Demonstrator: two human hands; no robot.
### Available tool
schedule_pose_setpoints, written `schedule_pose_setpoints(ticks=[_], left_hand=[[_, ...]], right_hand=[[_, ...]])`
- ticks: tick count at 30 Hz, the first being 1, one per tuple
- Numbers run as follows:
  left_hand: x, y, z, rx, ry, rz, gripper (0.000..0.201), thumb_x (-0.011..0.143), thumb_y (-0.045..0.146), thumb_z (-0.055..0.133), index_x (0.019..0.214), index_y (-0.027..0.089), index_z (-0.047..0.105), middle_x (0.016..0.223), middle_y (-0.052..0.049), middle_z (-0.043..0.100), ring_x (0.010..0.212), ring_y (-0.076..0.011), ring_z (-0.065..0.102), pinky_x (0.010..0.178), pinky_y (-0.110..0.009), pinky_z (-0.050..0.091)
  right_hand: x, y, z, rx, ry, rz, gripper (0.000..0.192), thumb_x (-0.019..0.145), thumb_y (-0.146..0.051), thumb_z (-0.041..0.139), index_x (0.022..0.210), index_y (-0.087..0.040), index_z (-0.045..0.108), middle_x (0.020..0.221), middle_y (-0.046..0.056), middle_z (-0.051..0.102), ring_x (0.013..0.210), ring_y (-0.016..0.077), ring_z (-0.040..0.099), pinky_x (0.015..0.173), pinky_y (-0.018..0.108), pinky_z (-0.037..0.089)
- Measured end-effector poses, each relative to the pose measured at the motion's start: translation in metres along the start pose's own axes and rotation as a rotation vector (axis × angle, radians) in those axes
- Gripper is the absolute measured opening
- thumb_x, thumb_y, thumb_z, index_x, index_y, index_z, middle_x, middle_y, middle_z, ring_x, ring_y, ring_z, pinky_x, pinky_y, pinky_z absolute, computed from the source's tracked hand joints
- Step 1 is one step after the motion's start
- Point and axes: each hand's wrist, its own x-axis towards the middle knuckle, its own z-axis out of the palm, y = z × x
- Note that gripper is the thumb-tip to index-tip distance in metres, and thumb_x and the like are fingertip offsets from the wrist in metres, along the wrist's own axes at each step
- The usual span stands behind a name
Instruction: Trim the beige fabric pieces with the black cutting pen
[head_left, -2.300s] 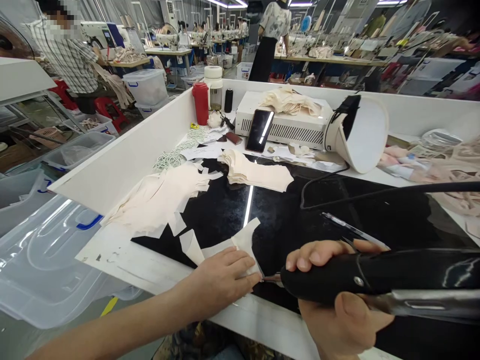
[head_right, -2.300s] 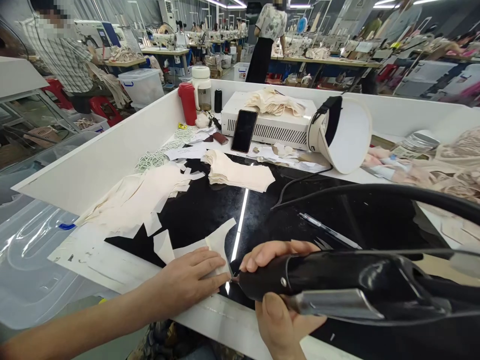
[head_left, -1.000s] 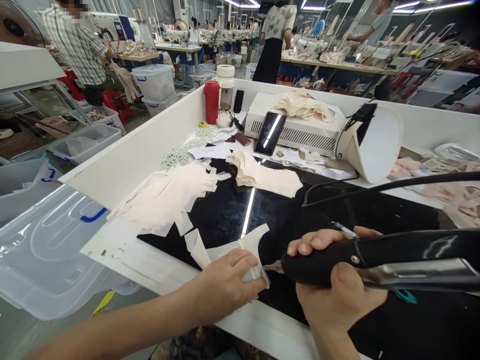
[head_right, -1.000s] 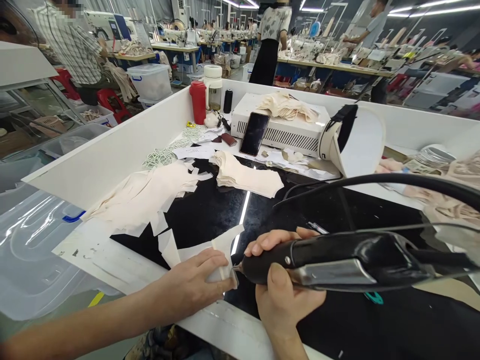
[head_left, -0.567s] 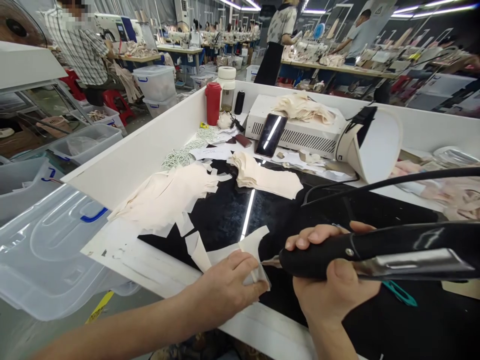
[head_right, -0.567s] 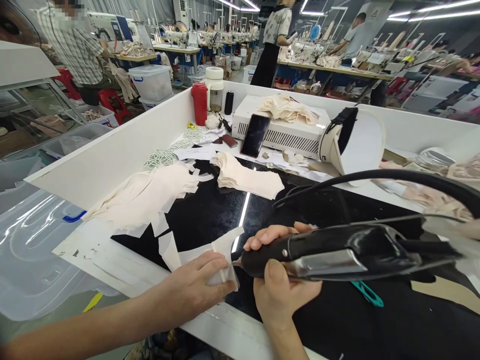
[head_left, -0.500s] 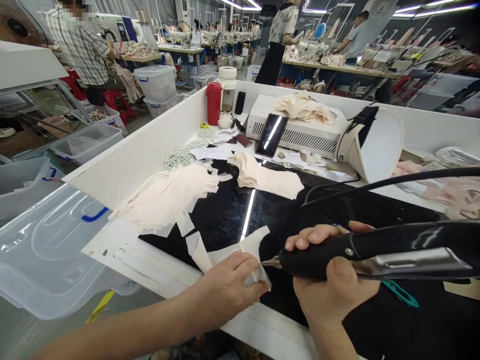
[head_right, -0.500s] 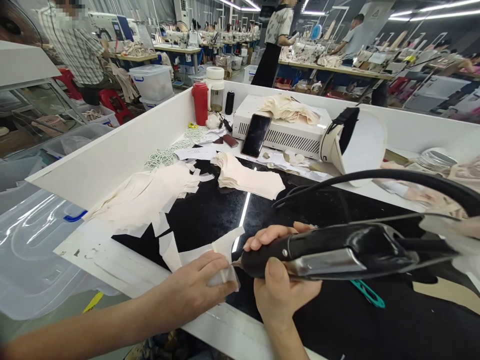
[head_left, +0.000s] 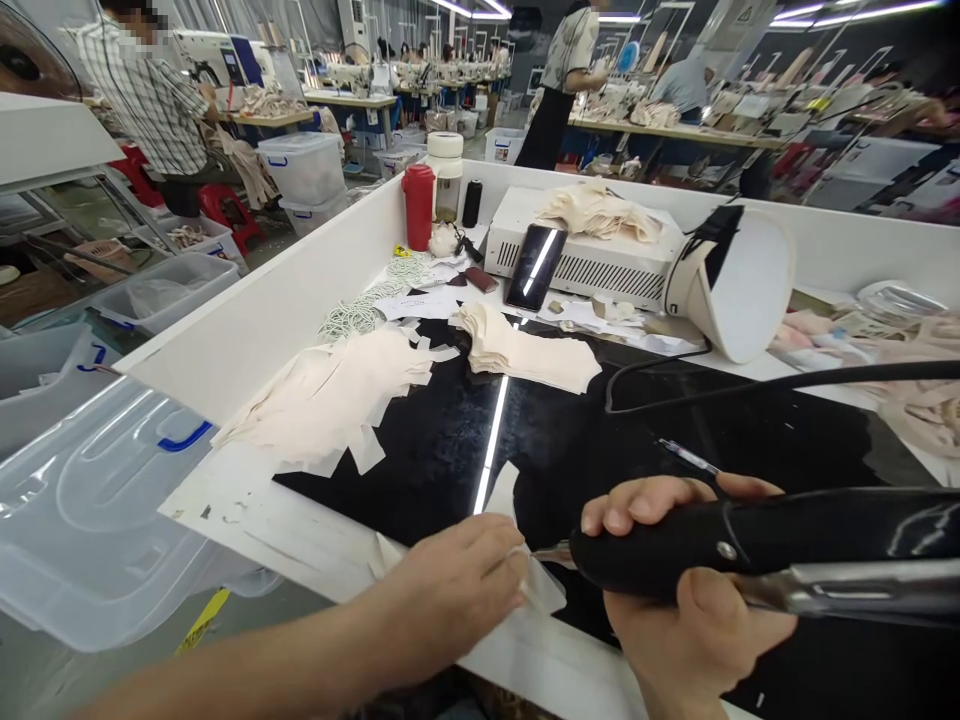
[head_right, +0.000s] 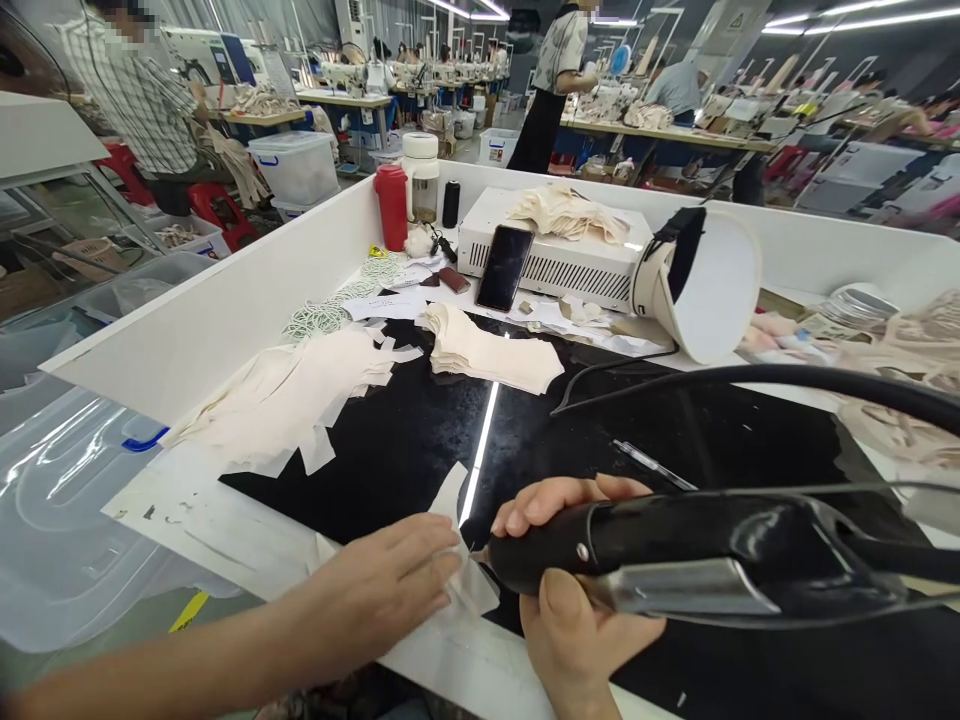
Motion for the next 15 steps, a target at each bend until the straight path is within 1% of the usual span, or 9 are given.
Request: schedule_pose_setpoints(ticks=[1, 3, 6, 11, 15], left_hand=[[0.001, -0.008, 0.001, -0.016, -0.002, 0.006, 0.015, 0.106, 0.014, 0.051, 0.104, 0.009, 0.066, 0.107, -0.009, 0.069, 0.115, -0.0229, 0.063, 0.113, -0.039, 0.048], [0.002, -0.020, 0.003, -0.047, -0.014, 0.011, 0.017, 0.107, 0.018, 0.049, 0.109, 0.009, 0.064, 0.108, -0.010, 0.068, 0.115, -0.0219, 0.063, 0.110, -0.037, 0.051], [-0.001, -0.032, 0.006, -0.080, -0.037, -0.006, 0.018, 0.107, 0.024, 0.052, 0.115, 0.011, 0.062, 0.113, -0.010, 0.067, 0.115, -0.0214, 0.063, 0.108, -0.036, 0.053], [-0.006, -0.035, 0.004, -0.100, -0.017, -0.025, 0.017, 0.103, 0.021, 0.058, 0.117, 0.012, 0.062, 0.117, -0.010, 0.066, 0.116, -0.0221, 0.063, 0.105, -0.034, 0.056], [-0.007, -0.033, 0.003, -0.109, -0.054, -0.034, 0.022, 0.101, 0.025, 0.063, 0.122, 0.016, 0.062, 0.121, -0.011, 0.063, 0.117, -0.0231, 0.062, 0.104, -0.035, 0.056]], right_hand=[[0.000, 0.000, 0.000, 0.000, -0.002, -0.006, 0.045, 0.074, -0.031, 0.085, 0.111, -0.025, 0.061, 0.071, -0.004, 0.066, 0.057, 0.0156, 0.056, 0.047, 0.029, 0.055], [-0.001, 0.001, 0.000, -0.003, -0.002, -0.009, 0.045, 0.075, -0.033, 0.086, 0.112, -0.025, 0.061, 0.072, -0.004, 0.065, 0.058, 0.0155, 0.057, 0.048, 0.029, 0.055], [-0.002, 0.001, 0.000, -0.005, 0.003, -0.017, 0.047, 0.075, -0.036, 0.087, 0.112, -0.025, 0.061, 0.072, -0.004, 0.065, 0.058, 0.0154, 0.057, 0.048, 0.029, 0.055], [-0.003, -0.001, 0.000, -0.001, 0.006, -0.012, 0.048, 0.073, -0.035, 0.088, 0.112, -0.026, 0.061, 0.072, -0.005, 0.066, 0.058, 0.0154, 0.057, 0.048, 0.029, 0.056], [-0.001, -0.001, 0.000, -0.018, 0.001, -0.017, 0.048, 0.073, -0.036, 0.088, 0.111, -0.026, 0.060, 0.072, -0.005, 0.066, 0.057, 0.0158, 0.057, 0.047, 0.030, 0.056]])
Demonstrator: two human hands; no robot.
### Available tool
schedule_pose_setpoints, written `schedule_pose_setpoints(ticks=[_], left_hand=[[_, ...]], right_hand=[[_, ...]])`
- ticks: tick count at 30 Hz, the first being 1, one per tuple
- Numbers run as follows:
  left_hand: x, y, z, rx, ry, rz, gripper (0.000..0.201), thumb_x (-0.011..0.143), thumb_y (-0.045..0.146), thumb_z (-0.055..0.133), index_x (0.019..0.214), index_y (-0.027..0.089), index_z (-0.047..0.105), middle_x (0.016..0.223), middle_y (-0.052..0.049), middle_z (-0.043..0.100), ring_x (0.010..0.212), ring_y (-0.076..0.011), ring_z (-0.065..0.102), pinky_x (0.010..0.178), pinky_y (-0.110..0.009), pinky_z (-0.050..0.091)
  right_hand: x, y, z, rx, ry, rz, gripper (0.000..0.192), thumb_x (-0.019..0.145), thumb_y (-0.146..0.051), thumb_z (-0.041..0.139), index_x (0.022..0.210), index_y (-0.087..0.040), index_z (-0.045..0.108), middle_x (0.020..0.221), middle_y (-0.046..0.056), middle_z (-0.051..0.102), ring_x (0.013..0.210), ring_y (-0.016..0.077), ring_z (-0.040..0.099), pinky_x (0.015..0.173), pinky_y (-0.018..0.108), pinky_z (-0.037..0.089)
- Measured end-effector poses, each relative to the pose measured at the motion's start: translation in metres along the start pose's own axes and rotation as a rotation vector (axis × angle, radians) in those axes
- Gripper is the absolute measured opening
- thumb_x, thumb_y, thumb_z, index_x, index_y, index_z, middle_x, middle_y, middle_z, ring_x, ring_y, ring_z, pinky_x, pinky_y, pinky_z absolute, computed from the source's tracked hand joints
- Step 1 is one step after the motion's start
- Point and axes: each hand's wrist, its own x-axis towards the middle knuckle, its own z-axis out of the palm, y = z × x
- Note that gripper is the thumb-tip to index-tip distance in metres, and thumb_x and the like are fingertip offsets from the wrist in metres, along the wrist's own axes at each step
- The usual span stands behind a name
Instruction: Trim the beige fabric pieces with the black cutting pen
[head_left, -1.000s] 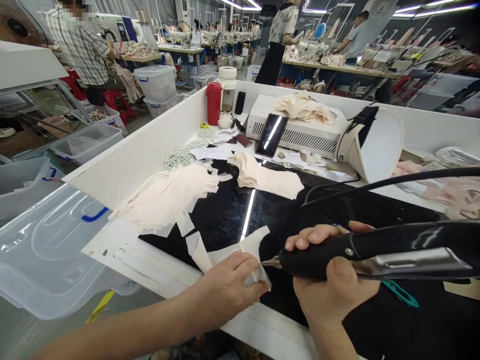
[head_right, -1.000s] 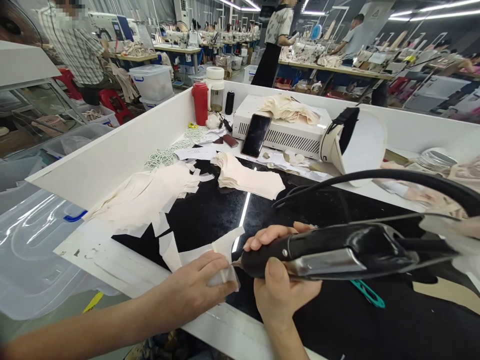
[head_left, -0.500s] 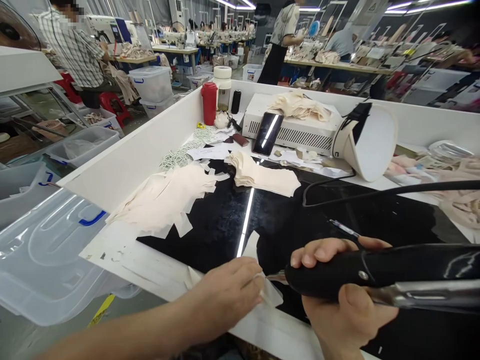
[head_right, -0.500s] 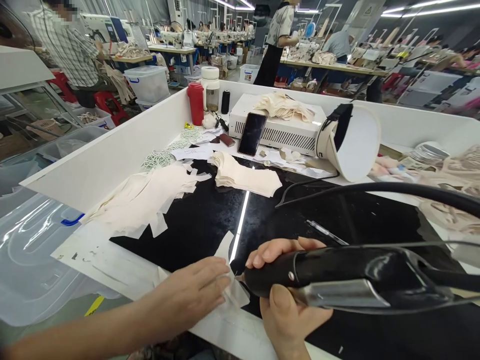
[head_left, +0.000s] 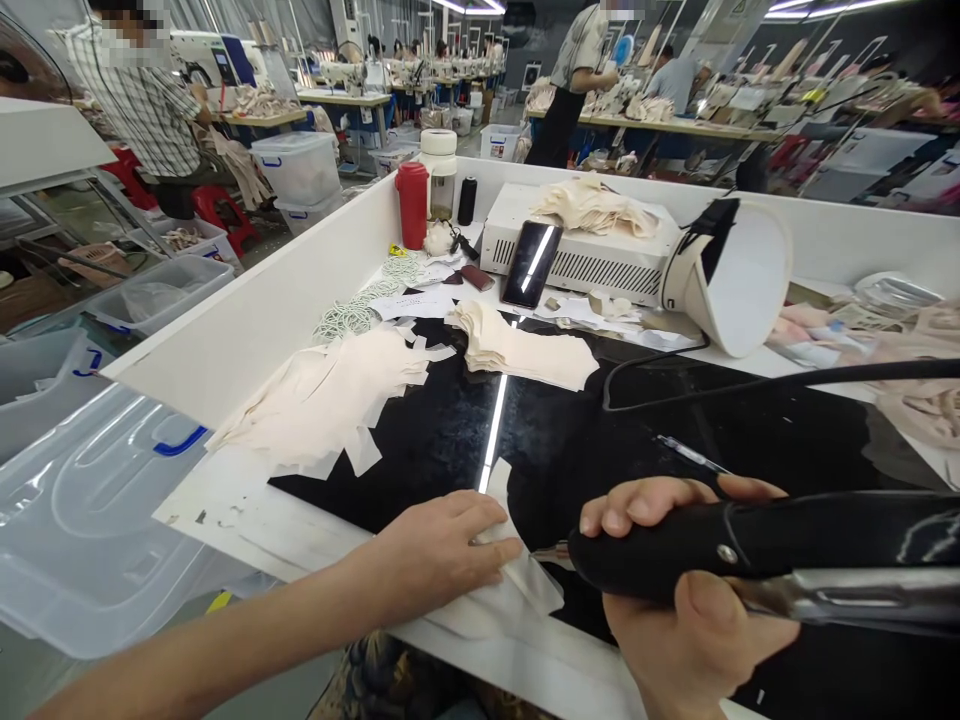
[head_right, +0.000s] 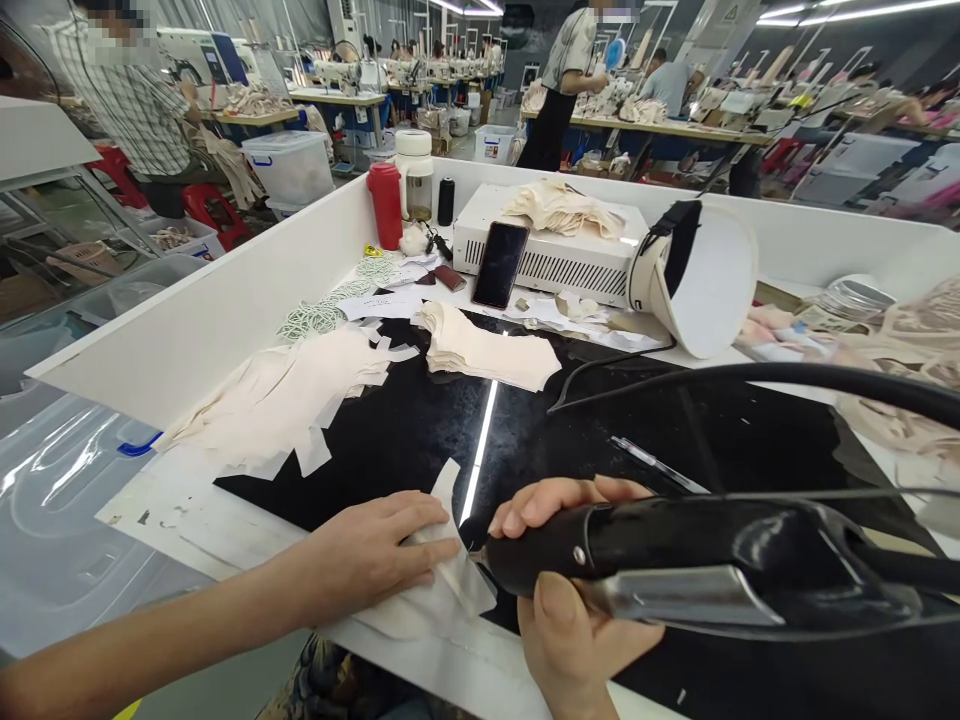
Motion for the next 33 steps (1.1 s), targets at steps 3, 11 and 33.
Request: schedule_pose_setpoints(ticks=[3, 11, 33], left_hand=[[-0.001, 0.001, 0.002, 0.004, -0.016, -0.010, 0.026, 0.100, 0.027, 0.066, 0.124, 0.018, 0.062, 0.123, -0.012, 0.061, 0.119, -0.0240, 0.061, 0.105, -0.037, 0.055], [-0.002, 0.002, 0.005, 0.018, 0.020, 0.002, 0.025, 0.101, 0.027, 0.064, 0.124, 0.017, 0.062, 0.124, -0.013, 0.061, 0.120, -0.0252, 0.060, 0.108, -0.039, 0.053], [0.001, 0.009, 0.004, 0.026, 0.031, -0.014, 0.026, 0.099, 0.030, 0.068, 0.117, 0.012, 0.066, 0.116, -0.016, 0.063, 0.120, -0.0273, 0.060, 0.110, -0.041, 0.052]], right_hand=[[0.000, 0.000, 0.000, -0.017, 0.014, 0.001, 0.048, 0.072, -0.039, 0.089, 0.110, -0.027, 0.061, 0.070, -0.005, 0.065, 0.055, 0.0159, 0.057, 0.045, 0.030, 0.055], [0.004, -0.002, 0.004, -0.015, 0.052, 0.027, 0.045, 0.072, -0.035, 0.088, 0.107, -0.027, 0.061, 0.070, -0.005, 0.065, 0.057, 0.0162, 0.057, 0.046, 0.030, 0.055], [0.007, 0.014, 0.015, -0.019, 0.029, 0.016, 0.043, 0.073, -0.024, 0.080, 0.110, -0.025, 0.058, 0.072, -0.006, 0.065, 0.059, 0.0163, 0.058, 0.050, 0.030, 0.056]])
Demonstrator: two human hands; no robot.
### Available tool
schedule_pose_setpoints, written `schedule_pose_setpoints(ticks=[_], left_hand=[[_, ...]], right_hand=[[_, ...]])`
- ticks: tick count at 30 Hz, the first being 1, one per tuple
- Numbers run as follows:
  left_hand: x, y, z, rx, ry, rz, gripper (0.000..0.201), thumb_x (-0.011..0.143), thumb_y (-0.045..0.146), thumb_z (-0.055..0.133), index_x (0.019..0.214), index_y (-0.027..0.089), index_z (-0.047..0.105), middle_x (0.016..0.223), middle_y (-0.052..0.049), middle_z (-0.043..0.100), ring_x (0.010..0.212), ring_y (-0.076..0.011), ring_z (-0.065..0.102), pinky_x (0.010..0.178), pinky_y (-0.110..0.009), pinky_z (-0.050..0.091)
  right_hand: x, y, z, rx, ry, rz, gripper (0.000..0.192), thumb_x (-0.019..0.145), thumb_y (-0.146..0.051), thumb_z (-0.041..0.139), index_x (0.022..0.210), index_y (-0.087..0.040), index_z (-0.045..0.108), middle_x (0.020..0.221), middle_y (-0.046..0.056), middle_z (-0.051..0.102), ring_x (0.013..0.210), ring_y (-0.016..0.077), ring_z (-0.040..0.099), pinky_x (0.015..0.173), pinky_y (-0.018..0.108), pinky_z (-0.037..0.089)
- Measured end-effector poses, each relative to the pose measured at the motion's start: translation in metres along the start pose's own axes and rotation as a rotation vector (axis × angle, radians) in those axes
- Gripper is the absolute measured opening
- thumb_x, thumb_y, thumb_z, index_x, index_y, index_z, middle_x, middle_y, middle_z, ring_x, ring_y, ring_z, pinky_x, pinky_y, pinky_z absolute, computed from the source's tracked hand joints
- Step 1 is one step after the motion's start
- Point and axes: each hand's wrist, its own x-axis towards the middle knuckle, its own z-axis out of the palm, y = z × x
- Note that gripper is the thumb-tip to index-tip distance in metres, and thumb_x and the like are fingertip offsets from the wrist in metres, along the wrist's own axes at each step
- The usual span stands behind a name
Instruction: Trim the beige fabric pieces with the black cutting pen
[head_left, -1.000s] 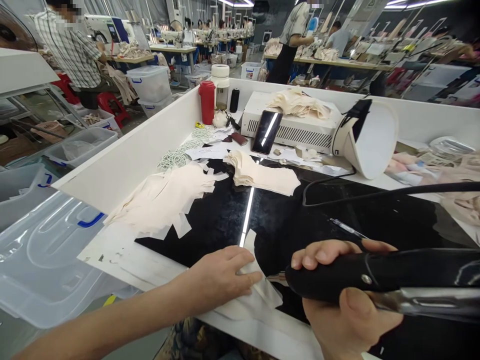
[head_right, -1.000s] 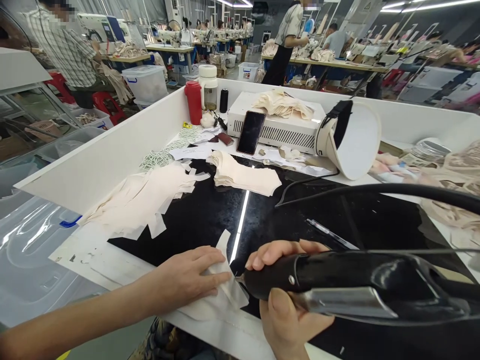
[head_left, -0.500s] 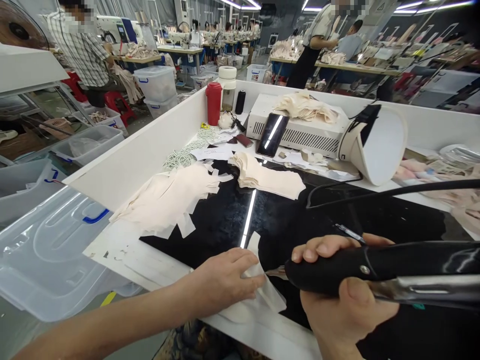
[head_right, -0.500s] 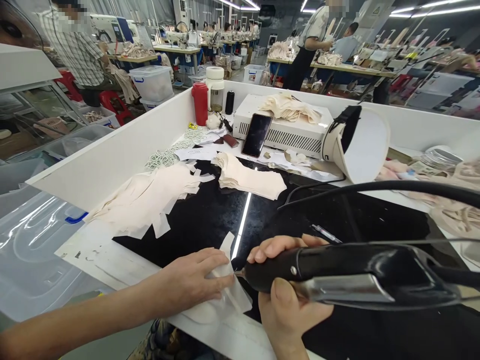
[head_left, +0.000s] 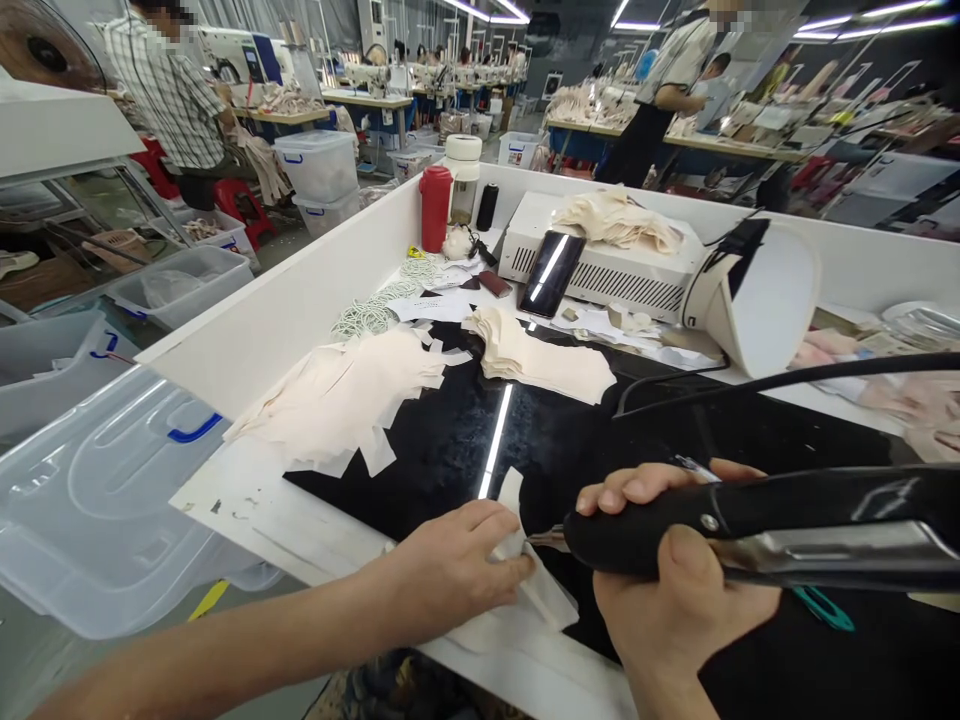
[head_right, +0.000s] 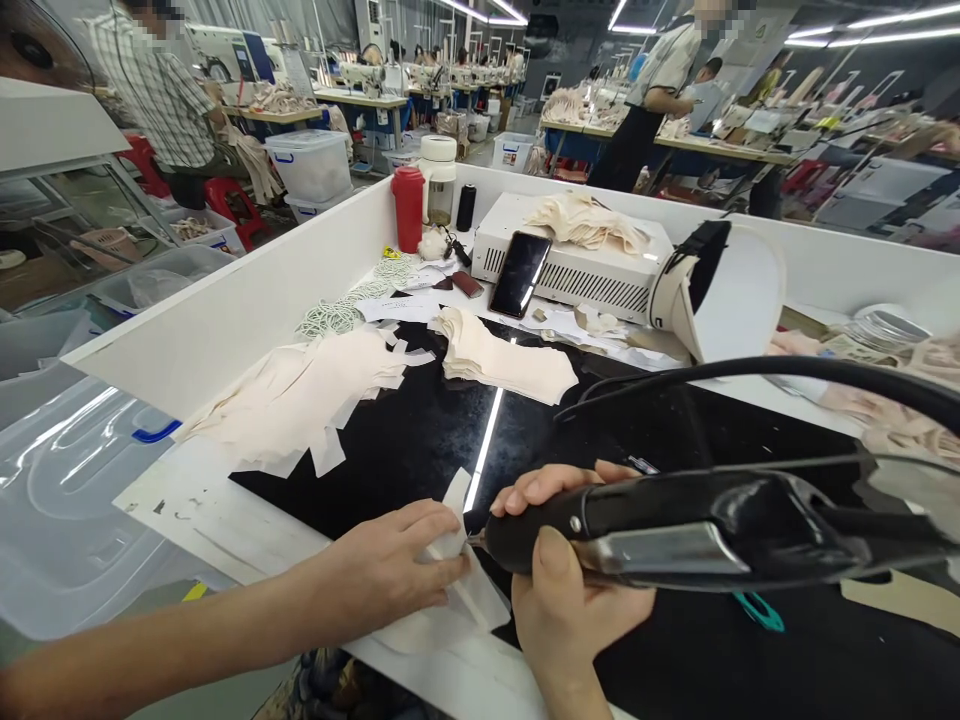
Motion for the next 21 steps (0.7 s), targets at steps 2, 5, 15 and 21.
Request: schedule_pose_setpoints(ticks=[2, 5, 15, 21], left_hand=[[0.001, 0.001, -0.003, -0.003, 0.012, 0.001, 0.027, 0.100, 0.031, 0.067, 0.117, 0.010, 0.065, 0.113, -0.015, 0.064, 0.116, -0.0265, 0.062, 0.108, -0.040, 0.053], [0.007, -0.004, -0.007, -0.008, 0.039, 0.025, 0.021, 0.104, 0.026, 0.059, 0.114, 0.009, 0.066, 0.110, -0.013, 0.066, 0.114, -0.0238, 0.062, 0.110, -0.038, 0.052], [0.019, -0.054, -0.008, -0.081, -0.089, 0.180, 0.017, 0.107, 0.016, 0.050, 0.109, 0.011, 0.066, 0.114, -0.010, 0.069, 0.114, -0.0196, 0.064, 0.109, -0.032, 0.051], [0.011, -0.057, -0.015, -0.126, -0.093, 0.154, 0.019, 0.108, 0.018, 0.049, 0.114, 0.013, 0.066, 0.121, -0.010, 0.067, 0.114, -0.0210, 0.064, 0.099, -0.032, 0.056]], right_hand=[[-0.001, -0.001, -0.001, -0.016, 0.000, 0.007, 0.043, 0.074, -0.026, 0.080, 0.111, -0.025, 0.058, 0.073, -0.005, 0.064, 0.059, 0.0164, 0.058, 0.050, 0.031, 0.056], [-0.002, -0.001, -0.003, -0.026, 0.008, 0.003, 0.044, 0.073, -0.029, 0.081, 0.110, -0.026, 0.058, 0.072, -0.005, 0.062, 0.060, 0.0166, 0.057, 0.049, 0.030, 0.055], [-0.004, 0.000, -0.004, 0.016, -0.018, -0.006, 0.049, 0.073, -0.033, 0.088, 0.112, -0.026, 0.059, 0.074, -0.005, 0.065, 0.061, 0.0165, 0.057, 0.051, 0.030, 0.057], [-0.004, -0.002, -0.004, 0.024, -0.014, -0.010, 0.050, 0.072, -0.032, 0.089, 0.112, -0.027, 0.060, 0.074, -0.004, 0.065, 0.061, 0.0166, 0.058, 0.052, 0.030, 0.056]])
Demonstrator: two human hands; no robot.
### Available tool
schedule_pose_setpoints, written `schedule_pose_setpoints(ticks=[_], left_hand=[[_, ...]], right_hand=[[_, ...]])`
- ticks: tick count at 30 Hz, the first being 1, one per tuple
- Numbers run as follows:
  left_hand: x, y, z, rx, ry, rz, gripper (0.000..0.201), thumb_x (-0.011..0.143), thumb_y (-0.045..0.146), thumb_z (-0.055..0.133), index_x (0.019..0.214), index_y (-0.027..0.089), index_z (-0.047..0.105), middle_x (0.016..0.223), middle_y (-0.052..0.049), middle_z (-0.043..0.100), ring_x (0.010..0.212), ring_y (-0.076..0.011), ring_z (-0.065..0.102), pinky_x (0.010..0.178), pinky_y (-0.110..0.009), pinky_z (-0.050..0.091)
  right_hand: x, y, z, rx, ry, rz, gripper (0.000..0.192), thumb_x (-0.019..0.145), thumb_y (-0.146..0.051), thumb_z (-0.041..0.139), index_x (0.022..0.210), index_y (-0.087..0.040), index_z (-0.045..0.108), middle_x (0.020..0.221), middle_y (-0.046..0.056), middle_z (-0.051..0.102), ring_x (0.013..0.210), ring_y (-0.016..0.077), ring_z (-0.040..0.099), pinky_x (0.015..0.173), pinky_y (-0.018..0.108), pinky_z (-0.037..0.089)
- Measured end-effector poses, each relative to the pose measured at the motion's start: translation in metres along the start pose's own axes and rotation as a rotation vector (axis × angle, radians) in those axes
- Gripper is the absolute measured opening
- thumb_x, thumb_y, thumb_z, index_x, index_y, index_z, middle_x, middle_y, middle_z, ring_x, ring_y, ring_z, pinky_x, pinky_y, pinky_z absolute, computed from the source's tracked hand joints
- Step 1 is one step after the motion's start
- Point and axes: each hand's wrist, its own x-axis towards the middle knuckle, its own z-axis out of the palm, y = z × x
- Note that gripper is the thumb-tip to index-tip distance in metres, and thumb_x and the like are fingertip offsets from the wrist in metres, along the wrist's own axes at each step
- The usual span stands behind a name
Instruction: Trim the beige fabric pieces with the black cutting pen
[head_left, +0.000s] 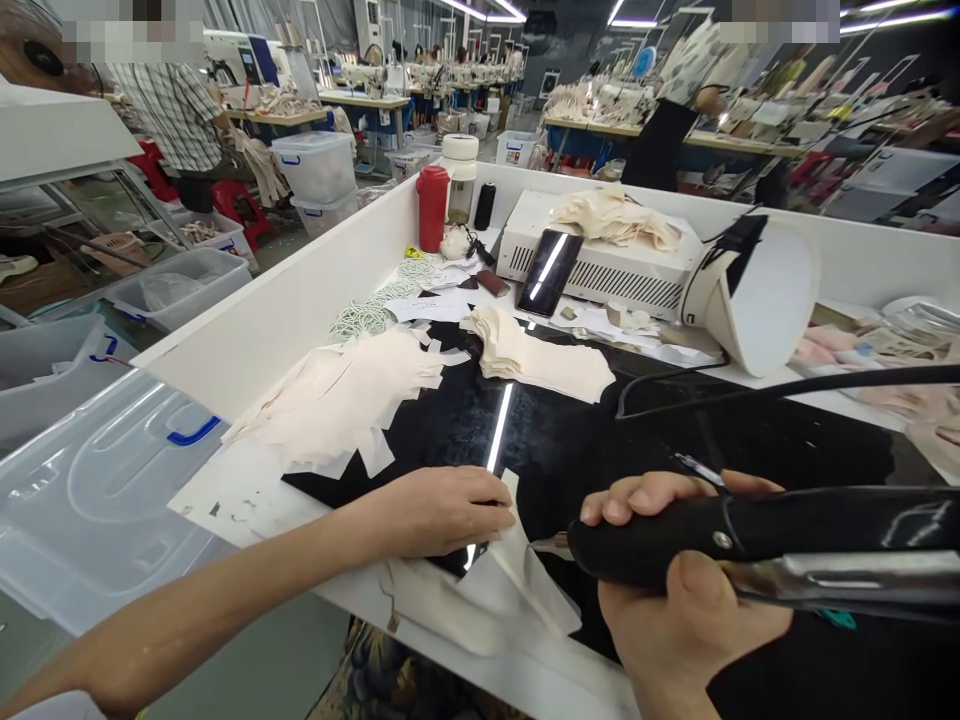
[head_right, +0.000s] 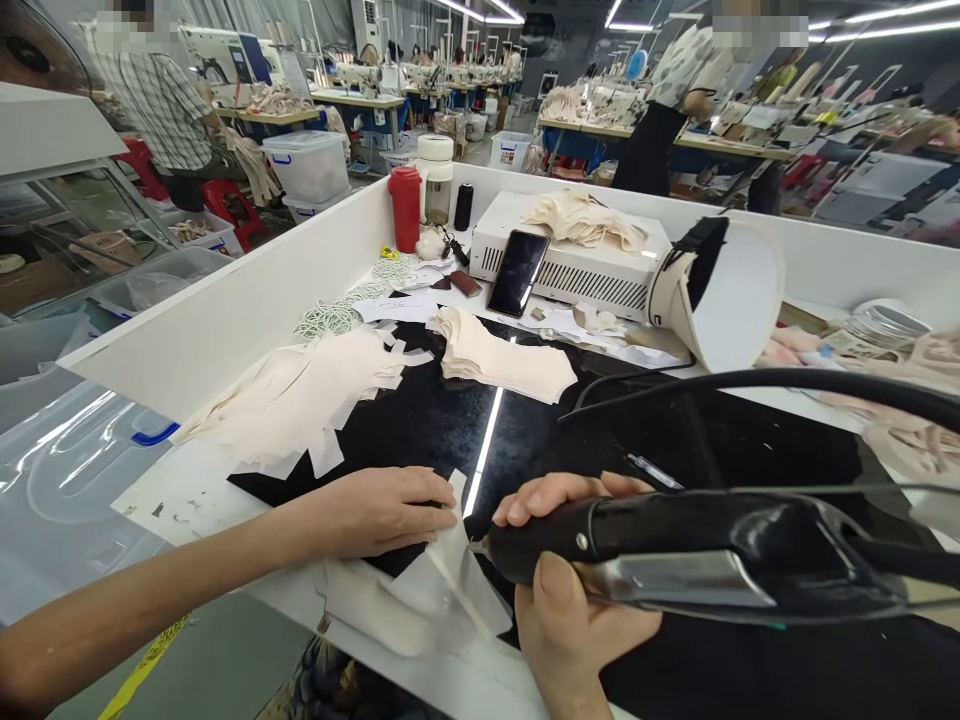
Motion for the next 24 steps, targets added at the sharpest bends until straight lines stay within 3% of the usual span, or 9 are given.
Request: schedule_pose_setpoints(ticks=[16, 24], left_hand=[[-0.004, 0.002, 0.009, -0.043, 0.101, -0.018, 0.016, 0.105, 0.017, 0.054, 0.113, 0.016, 0.068, 0.121, -0.009, 0.069, 0.111, -0.0186, 0.067, 0.099, -0.029, 0.055], [-0.003, 0.002, 0.011, -0.066, 0.114, -0.037, 0.015, 0.105, 0.017, 0.055, 0.112, 0.017, 0.068, 0.120, -0.008, 0.069, 0.107, -0.0174, 0.067, 0.100, -0.028, 0.054]], right_hand=[[0.010, 0.003, 0.004, -0.007, 0.023, 0.024, 0.051, 0.069, -0.035, 0.089, 0.110, -0.027, 0.059, 0.072, -0.006, 0.066, 0.059, 0.0165, 0.055, 0.050, 0.031, 0.057], [0.011, 0.006, 0.009, -0.047, 0.026, 0.016, 0.044, 0.073, -0.027, 0.082, 0.110, -0.026, 0.057, 0.071, -0.006, 0.065, 0.060, 0.0166, 0.056, 0.050, 0.031, 0.056]])
